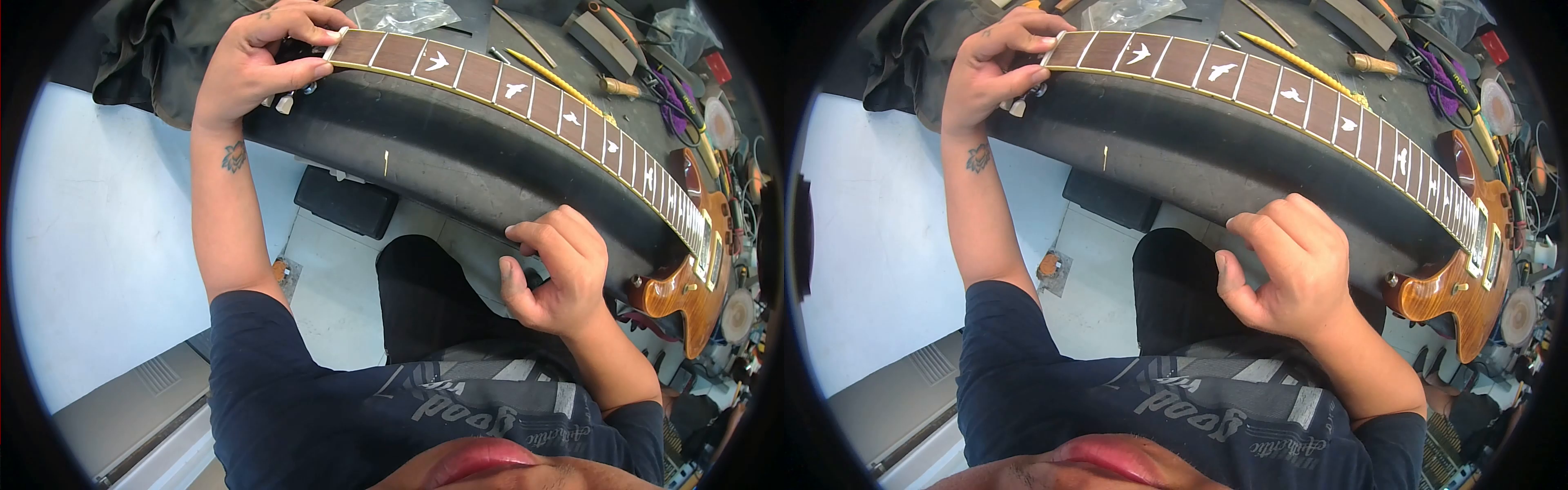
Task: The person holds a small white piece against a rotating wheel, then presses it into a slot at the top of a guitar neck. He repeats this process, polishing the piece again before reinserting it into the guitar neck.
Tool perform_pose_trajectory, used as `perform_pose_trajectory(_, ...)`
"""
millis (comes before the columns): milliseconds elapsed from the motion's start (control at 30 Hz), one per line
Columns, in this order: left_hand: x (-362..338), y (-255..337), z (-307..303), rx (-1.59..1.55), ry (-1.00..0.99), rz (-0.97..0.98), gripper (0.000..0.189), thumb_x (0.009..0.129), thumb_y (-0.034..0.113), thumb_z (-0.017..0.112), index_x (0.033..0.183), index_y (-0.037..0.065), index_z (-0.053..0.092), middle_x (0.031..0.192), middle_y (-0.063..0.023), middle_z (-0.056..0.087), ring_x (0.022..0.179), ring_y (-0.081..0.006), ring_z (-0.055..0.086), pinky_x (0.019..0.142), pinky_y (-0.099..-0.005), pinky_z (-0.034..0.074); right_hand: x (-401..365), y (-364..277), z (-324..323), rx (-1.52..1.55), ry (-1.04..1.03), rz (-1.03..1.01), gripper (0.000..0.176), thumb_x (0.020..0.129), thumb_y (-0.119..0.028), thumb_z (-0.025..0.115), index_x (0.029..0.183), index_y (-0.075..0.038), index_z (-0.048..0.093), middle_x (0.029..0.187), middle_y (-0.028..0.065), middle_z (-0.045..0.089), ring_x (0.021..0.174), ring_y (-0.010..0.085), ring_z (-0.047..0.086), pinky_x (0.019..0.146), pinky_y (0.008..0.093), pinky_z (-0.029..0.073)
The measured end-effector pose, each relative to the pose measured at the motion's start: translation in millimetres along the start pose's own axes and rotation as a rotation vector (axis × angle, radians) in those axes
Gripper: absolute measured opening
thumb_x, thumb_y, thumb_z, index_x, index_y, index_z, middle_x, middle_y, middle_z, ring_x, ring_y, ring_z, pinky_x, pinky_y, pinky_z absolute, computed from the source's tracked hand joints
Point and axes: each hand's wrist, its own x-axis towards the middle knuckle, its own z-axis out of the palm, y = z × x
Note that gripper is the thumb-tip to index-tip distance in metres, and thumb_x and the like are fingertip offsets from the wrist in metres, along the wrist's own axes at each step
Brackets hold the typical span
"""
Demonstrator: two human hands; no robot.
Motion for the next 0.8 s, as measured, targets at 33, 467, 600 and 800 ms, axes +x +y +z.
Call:
perform_pose_trajectory(33,0.2,0.4,0.4,0.005,-0.001,0.002,0.022,0.069,0.006,0.087,0.088,0.004,0.076,0.104,-0.0161,0.076,0.095,-0.0244,0.066,0.088,-0.0369,0.048,0.0,-0.1,0.2,0.002,0.0,0.001,0.024,0.062,-0.009,0.076,0.084,-0.003,0.068,0.068,0.0084,0.056,0.057,0.027,0.051,0.053,0.0371,0.042)
perform_pose_trajectory(467,-0.2,-0.2,0.2,0.022,-0.003,0.002,0.021,0.069,0.006,0.086,0.087,0.004,0.076,0.103,-0.0155,0.077,0.092,-0.0223,0.065,0.085,-0.0357,0.048,0.8,-0.4,1.2,0.001,0.0,-0.005,0.024,0.062,-0.008,0.076,0.084,-0.003,0.068,0.068,0.0081,0.055,0.057,0.027,0.05,0.053,0.0373,0.041)
perform_pose_trajectory(600,2.2,11.2,1.4,0.035,-0.003,-0.044,0.021,0.068,0.005,0.086,0.087,0.003,0.076,0.103,-0.0156,0.077,0.092,-0.022,0.065,0.085,-0.0351,0.048,0.8,-0.3,1.9,0.0,0.006,-0.008,0.024,0.062,-0.008,0.076,0.084,-0.003,0.068,0.068,0.0082,0.054,0.057,0.0269,0.05,0.053,0.0372,0.041)
perform_pose_trajectory(800,-2.5,3.2,1.0,0.028,0.013,-0.029,0.022,0.068,0.004,0.086,0.087,0.002,0.076,0.105,-0.0161,0.076,0.093,-0.0222,0.065,0.085,-0.0348,0.049,0.8,-0.9,2.5,-0.002,0.009,-0.004,0.024,0.062,-0.008,0.076,0.084,-0.003,0.068,0.067,0.0082,0.054,0.057,0.0267,0.05,0.053,0.0368,0.041)
